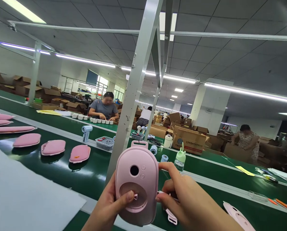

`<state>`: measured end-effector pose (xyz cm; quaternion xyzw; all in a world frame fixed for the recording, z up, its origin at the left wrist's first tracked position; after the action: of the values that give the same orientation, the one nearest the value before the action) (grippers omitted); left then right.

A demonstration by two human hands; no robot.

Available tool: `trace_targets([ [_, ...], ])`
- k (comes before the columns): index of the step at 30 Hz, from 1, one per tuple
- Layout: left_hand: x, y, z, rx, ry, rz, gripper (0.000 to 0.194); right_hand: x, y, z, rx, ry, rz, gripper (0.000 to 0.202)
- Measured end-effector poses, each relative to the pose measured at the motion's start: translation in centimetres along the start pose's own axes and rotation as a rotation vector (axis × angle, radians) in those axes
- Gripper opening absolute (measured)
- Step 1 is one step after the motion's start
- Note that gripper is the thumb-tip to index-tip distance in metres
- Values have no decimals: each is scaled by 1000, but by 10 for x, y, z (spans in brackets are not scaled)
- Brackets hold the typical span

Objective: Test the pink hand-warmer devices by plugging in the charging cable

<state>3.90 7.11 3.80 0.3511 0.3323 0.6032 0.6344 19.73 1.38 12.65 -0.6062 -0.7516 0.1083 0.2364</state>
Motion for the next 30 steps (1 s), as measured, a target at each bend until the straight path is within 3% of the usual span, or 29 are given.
trace_targets([
  [6, -4, -3, 3, -37, -29, -63, 104, -4, -8, -3, 138, -67, -57, 95],
  [12, -7, 6, 1, 74, -15, 75, 98, 0, 1, 2, 314, -77, -60, 96],
  [17, -6, 10, -1, 79, 43, 102, 98, 8, 8, 1, 422, -43, -43, 93],
  [19, -6, 13, -2, 69, 76, 115, 99, 8, 8, -6, 357, -24, -53, 83],
  [23, -7, 19, -5, 76, 126, 127, 101, 4, 6, -18, 154, -18, -80, 20],
  [30, -8, 20, -8, 196, 100, 129, 96, 6, 3, -13, -23, 55, -157, 22],
])
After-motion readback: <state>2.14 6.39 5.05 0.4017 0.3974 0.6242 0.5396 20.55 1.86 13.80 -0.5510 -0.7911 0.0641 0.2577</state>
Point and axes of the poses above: each hand's wrist, its own x-axis towards the middle knuckle, its own z-axis out of the palm, y = z × x, the point moved 4 cm from there along x, towards the middle knuckle, and after that the axes turned 9 degrees about y, right-handed, at the moved point
